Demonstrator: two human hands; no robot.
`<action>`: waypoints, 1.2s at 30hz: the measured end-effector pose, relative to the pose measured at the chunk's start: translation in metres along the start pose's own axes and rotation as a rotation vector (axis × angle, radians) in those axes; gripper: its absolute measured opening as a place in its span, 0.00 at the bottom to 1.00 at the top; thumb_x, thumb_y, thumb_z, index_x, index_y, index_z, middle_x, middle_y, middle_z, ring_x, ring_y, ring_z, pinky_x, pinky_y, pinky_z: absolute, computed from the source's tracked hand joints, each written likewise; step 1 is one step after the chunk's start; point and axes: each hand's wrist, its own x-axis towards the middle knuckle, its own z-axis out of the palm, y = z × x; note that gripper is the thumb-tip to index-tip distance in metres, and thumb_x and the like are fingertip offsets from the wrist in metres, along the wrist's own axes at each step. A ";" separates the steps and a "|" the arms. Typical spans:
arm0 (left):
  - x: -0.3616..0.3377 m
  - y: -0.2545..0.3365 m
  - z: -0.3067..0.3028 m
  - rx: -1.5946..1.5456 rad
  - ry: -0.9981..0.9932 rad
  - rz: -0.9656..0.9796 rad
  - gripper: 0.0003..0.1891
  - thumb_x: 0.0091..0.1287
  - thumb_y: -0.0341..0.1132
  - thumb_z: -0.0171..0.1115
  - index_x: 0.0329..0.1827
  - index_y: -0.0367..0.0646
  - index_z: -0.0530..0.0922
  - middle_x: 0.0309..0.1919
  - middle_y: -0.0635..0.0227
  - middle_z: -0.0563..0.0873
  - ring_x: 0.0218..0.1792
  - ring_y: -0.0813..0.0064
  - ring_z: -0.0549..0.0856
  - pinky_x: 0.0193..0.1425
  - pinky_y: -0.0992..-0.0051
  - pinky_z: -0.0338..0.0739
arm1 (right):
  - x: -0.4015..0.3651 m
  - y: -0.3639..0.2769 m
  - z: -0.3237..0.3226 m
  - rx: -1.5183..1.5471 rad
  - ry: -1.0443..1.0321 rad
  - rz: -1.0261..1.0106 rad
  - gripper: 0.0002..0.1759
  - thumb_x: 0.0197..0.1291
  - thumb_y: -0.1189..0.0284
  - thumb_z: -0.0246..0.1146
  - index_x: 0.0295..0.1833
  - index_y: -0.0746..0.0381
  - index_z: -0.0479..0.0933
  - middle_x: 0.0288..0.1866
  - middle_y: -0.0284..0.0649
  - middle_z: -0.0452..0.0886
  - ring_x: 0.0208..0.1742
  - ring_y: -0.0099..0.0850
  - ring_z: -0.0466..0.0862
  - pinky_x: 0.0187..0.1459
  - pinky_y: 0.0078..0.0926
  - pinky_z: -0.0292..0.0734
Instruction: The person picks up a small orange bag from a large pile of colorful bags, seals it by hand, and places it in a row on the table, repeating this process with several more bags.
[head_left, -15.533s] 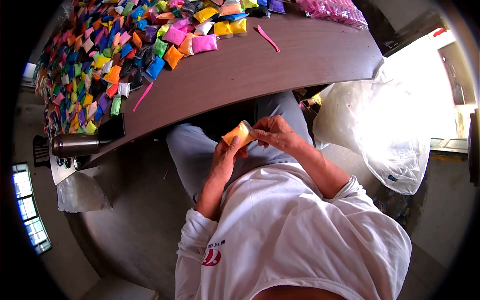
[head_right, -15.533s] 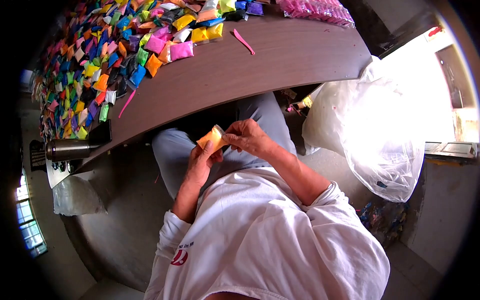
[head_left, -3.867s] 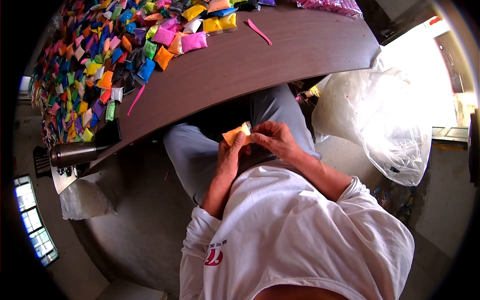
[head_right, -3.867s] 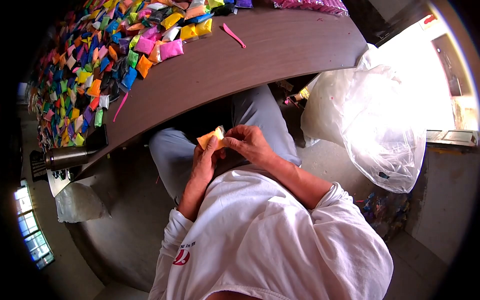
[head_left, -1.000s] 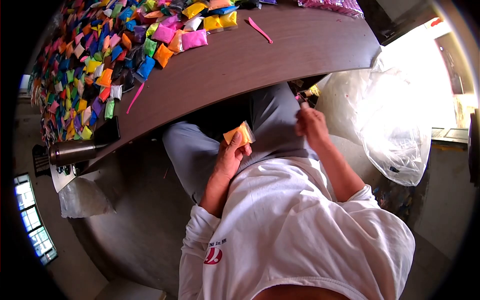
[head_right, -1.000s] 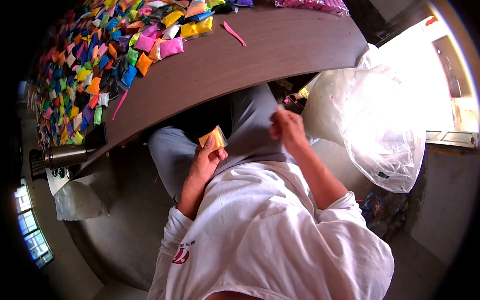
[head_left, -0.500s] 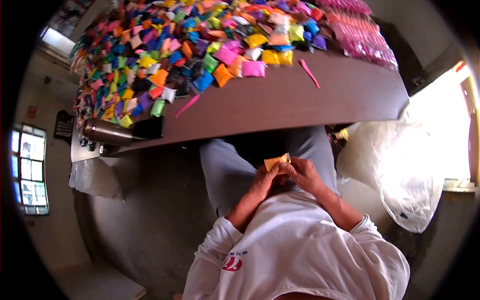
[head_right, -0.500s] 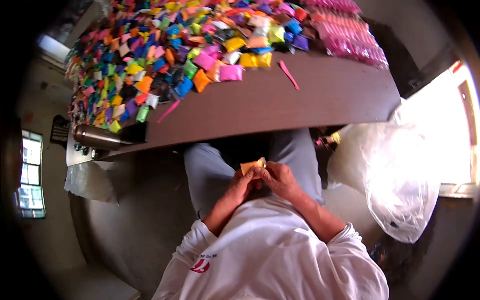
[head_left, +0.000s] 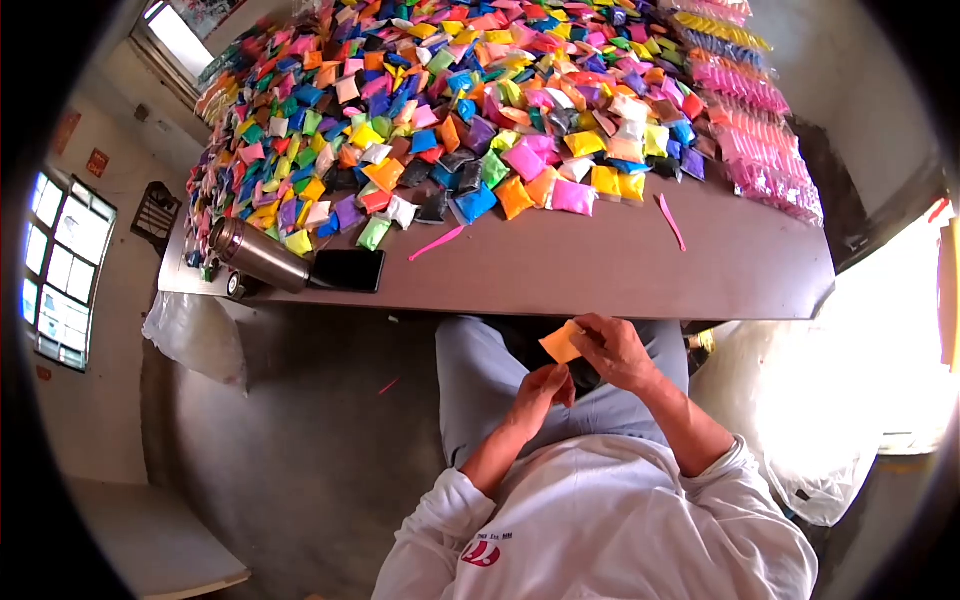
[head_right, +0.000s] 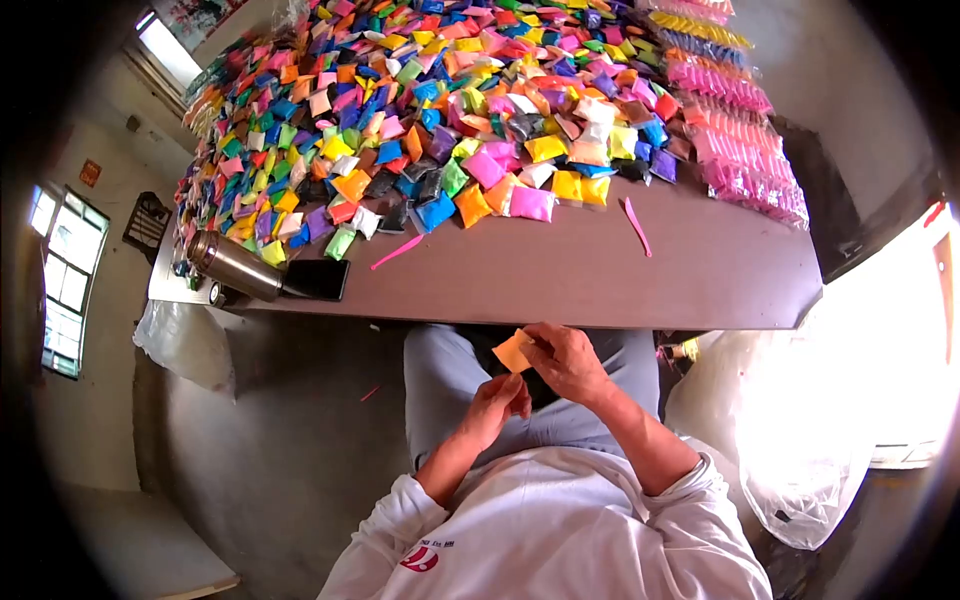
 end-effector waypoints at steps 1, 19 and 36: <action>0.000 -0.004 -0.005 -0.001 0.053 -0.018 0.18 0.66 0.50 0.57 0.33 0.42 0.73 0.23 0.69 0.76 0.25 0.76 0.76 0.32 0.77 0.71 | 0.005 0.002 0.001 -0.025 0.051 -0.052 0.07 0.57 0.77 0.60 0.40 0.69 0.75 0.30 0.47 0.77 0.30 0.42 0.79 0.33 0.30 0.74; -0.005 -0.026 -0.049 -0.331 0.330 -0.086 0.14 0.65 0.44 0.61 0.27 0.44 0.74 0.21 0.69 0.77 0.24 0.74 0.78 0.32 0.75 0.74 | 0.086 -0.011 0.046 -0.475 0.048 -0.476 0.18 0.53 0.72 0.64 0.50 0.66 0.76 0.57 0.48 0.74 0.60 0.45 0.71 0.62 0.35 0.68; 0.003 -0.025 -0.050 -0.250 0.225 -0.127 0.15 0.68 0.45 0.57 0.27 0.44 0.74 0.21 0.69 0.78 0.24 0.77 0.77 0.33 0.77 0.73 | 0.125 -0.002 0.054 -0.630 0.019 -0.689 0.11 0.52 0.75 0.63 0.42 0.65 0.77 0.52 0.46 0.75 0.57 0.43 0.74 0.57 0.35 0.71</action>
